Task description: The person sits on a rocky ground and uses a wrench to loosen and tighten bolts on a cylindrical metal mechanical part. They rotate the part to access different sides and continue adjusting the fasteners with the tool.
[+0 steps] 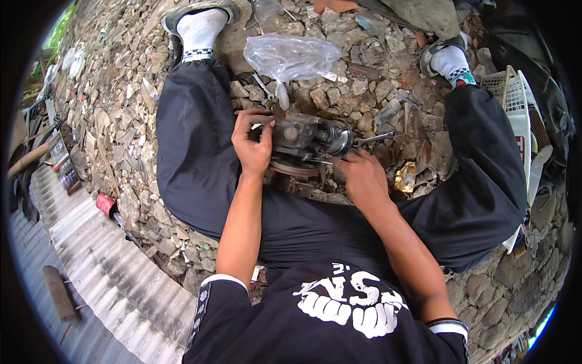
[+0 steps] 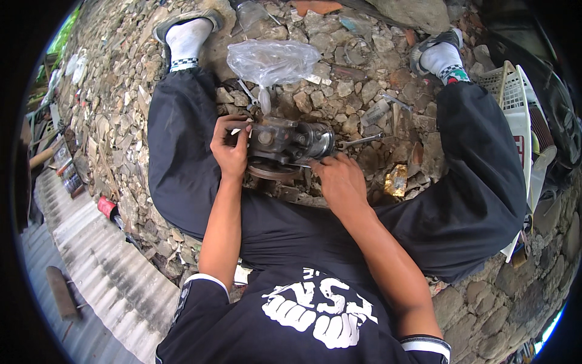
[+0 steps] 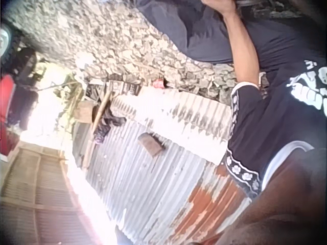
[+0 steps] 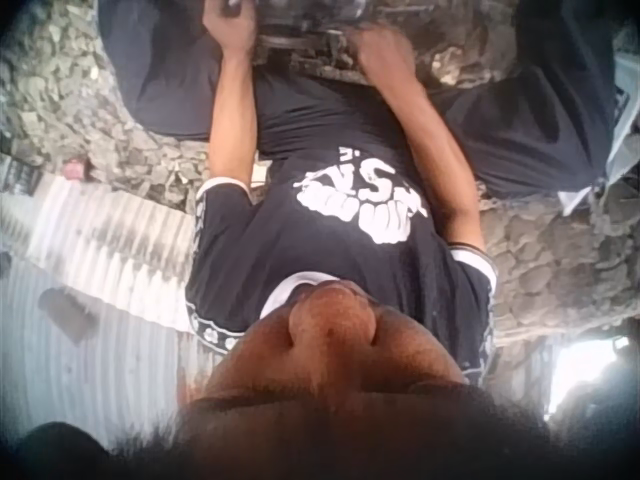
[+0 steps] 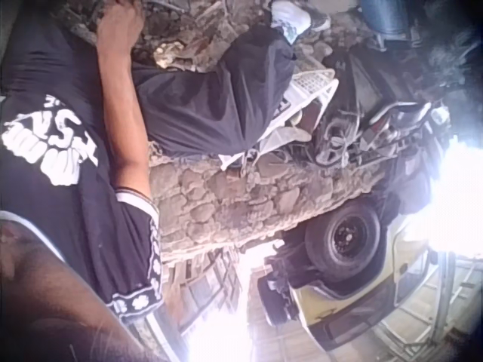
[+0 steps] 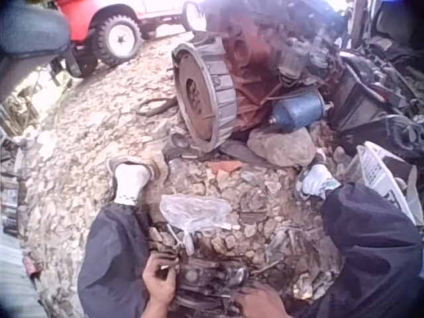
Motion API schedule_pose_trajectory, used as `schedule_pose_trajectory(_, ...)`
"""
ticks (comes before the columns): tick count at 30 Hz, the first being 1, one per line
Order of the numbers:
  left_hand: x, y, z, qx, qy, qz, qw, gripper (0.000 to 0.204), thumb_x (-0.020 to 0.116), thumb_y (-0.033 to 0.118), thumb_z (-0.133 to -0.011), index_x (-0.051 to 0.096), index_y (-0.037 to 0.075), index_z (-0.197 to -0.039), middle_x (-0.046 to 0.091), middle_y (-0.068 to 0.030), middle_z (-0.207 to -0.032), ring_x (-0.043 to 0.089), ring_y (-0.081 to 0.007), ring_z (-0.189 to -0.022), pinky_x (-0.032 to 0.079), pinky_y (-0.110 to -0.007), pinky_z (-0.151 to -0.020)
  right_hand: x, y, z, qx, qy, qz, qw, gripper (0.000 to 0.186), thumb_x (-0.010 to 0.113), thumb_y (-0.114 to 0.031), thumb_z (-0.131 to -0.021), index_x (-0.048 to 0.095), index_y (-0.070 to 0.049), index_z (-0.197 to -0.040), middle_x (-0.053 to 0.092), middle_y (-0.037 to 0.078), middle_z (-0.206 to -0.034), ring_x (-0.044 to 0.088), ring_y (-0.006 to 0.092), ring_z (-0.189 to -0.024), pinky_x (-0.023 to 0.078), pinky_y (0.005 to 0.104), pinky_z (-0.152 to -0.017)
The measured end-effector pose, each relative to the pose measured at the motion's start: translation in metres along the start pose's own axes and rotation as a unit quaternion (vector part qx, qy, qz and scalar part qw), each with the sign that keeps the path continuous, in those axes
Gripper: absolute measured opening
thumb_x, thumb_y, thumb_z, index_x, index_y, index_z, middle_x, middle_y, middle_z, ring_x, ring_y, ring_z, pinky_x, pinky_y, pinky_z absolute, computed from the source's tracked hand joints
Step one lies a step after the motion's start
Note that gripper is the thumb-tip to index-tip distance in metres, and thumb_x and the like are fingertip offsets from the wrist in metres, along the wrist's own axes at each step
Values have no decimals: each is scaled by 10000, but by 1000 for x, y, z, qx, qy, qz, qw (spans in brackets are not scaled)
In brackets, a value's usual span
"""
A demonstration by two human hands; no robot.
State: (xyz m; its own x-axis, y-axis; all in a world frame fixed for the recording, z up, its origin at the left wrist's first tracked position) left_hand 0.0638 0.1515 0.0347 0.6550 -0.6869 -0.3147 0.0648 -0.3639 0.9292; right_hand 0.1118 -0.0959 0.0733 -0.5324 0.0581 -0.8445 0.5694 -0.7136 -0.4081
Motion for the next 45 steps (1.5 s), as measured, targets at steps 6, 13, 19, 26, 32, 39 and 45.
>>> schedule_pose_trajectory(6, 0, -4, 0, -10, 5, 3, 1000, 88, 721, -55, -802, 712, -4, -873, 720, -137, -1007, 687, -273, -940, 529, -356, -857, -6, 3, 4, -30, 9, -56, 998, 482, 559, 9, -816, 775, -149, -1218, 733, 115, -1011, 676, 366, -1005, 545, 484, -892)
schedule_pose_trajectory(13, 0, -10, 2, -29, 11, 22, 999, 78, 720, -59, -814, 707, -8, -872, 709, -137, -1011, 680, -263, -946, 524, -348, -862, 15, 28, -5, 62, 51, -91, 993, 437, 590, 19, -783, 811, -169, -1111, 735, 135, -983, 699, 385, -953, 567, 481, -845)
schedule_pose_trajectory(19, 2, -7, 1, -41, 14, 54, 998, 76, 718, -66, -820, 699, -13, -871, 703, -137, -1015, 676, -260, -935, 526, -340, -843, 26, 30, -8, 122, 87, -48, 988, 350, 580, -35, -825, 820, -177, -1037, 745, 74, -979, 722, 339, -891, 575, 466, -796)
schedule_pose_trajectory(26, -1, -17, 6, -22, 16, 31, 999, 78, 708, -81, -838, 692, -22, -886, 697, -132, -1022, 671, -223, -939, 528, -320, -823, 2, 17, 2, 111, 50, -2, 993, 310, 596, -49, -821, 815, -123, -1027, 746, 106, -992, 728, 343, -916, 576, 465, -804)
schedule_pose_trajectory(32, 0, -12, 6, -43, 26, 43, 998, 80, 709, -66, -800, 696, -14, -860, 707, -148, -979, 681, -267, -929, 525, -352, -842, 3, 33, -3, 148, 50, -33, 987, 315, 587, -46, -845, 822, -156, -1023, 744, 116, -989, 729, 358, -931, 575, 475, -806)
schedule_pose_trajectory(39, 0, -7, 3, -2, 21, 23, 1000, 68, 714, -56, -804, 703, -11, -854, 709, -148, -986, 685, -268, -925, 526, -353, -849, 30, 45, -15, 170, 40, 6, 985, 302, 582, -64, -879, 800, -169, -1058, 738, 125, -992, 732, 362, -924, 582, 470, -822)
schedule_pose_trajectory(45, -1, 3, -1, 8, 6, -8, 1000, 85, 715, -66, -800, 712, -9, -862, 715, -144, -987, 687, -268, -925, 530, -351, -842, 14, 28, -1, 74, -2, -57, 996, 222, 669, -62, -857, 778, -104, -1045, 703, 129, -1031, 719, 358, -907, 582, 463, -782)
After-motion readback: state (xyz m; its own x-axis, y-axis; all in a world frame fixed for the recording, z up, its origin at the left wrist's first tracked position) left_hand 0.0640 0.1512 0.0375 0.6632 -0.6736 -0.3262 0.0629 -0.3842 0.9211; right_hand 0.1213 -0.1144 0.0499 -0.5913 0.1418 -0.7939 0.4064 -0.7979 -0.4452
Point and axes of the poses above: each hand's wrist, its own z-axis away from the middle knuckle, its own x-axis out of the palm, y = z × x, the point moved 6 cm from there along -z, towards the middle knuckle
